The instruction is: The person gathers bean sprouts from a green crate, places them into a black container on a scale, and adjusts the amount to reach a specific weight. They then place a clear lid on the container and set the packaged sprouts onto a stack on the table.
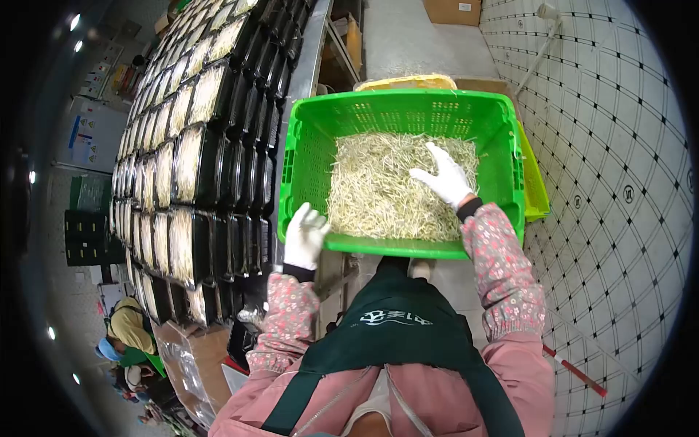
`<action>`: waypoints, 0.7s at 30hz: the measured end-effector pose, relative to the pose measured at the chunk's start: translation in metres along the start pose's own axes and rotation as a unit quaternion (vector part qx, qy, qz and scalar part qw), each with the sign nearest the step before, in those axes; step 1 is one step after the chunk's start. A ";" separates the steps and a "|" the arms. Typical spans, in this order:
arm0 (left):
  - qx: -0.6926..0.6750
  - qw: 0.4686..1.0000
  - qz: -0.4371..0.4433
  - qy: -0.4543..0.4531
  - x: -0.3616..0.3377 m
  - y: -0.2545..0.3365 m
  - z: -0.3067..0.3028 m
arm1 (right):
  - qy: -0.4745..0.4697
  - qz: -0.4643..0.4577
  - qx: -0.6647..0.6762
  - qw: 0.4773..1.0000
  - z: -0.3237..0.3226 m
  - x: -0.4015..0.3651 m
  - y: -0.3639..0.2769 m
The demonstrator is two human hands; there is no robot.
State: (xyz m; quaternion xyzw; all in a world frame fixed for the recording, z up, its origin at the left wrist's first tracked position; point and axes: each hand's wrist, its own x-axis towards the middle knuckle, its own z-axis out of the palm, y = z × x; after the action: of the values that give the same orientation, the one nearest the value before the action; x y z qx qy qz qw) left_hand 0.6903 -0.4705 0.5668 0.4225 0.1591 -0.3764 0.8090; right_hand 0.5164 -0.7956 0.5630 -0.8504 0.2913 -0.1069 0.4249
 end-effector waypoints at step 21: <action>0.156 0.909 -0.230 0.312 0.168 -0.089 0.003 | -0.323 0.179 -0.266 0.891 0.185 0.193 0.016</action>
State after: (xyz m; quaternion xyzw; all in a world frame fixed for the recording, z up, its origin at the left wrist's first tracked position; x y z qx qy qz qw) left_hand 0.7358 -0.5841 0.4219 0.5912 0.4353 -0.4206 0.5330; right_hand 0.7449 -0.7941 0.4233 -0.8527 0.3030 0.3325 0.2658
